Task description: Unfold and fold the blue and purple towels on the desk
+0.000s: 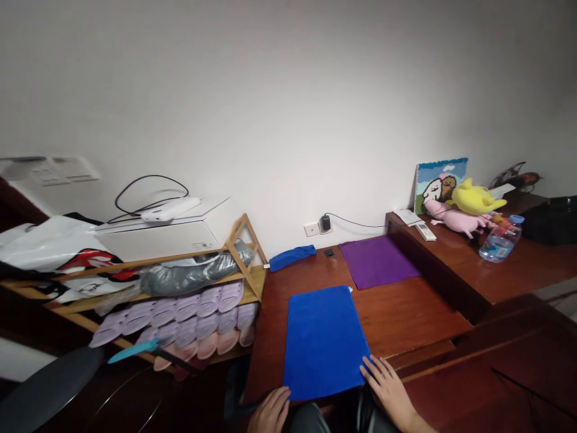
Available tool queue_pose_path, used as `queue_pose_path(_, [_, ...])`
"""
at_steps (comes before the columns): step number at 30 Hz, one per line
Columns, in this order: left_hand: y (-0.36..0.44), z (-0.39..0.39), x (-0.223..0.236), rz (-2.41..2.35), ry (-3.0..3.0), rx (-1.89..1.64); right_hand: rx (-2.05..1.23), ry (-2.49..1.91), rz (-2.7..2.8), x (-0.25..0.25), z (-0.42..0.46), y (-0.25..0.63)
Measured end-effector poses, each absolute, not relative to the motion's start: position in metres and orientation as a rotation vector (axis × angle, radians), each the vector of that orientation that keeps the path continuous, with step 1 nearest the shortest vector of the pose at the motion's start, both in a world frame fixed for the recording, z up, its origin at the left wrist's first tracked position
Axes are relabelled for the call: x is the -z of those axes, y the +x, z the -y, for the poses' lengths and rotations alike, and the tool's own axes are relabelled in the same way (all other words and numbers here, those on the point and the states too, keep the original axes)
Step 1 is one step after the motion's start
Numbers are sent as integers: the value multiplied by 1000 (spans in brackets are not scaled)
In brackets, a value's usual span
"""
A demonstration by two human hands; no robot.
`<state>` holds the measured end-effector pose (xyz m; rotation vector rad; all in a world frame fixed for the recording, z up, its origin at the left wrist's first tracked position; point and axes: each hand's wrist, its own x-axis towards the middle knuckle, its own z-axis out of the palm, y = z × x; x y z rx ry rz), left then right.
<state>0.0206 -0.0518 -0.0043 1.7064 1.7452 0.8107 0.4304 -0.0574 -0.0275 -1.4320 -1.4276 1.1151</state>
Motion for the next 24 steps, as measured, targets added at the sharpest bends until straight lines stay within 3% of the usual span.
queue_pose_path(5, [22,56,3,-1746,1641,-856,-1053,-1444,1460,29,55,429])
queue_pose_path(9, [25,47,-26,-1771,1584,-929,-952,-1424,1537,-10,48,437])
queue_pose_path(18, [58,14,-190,-1690,1917,-1402,-563,-1265,1407,-196,35,524])
queue_pose_path(24, [123,-63,-248,-1328,1859,-1196,-734,-1364,1304,-250,-4,595])
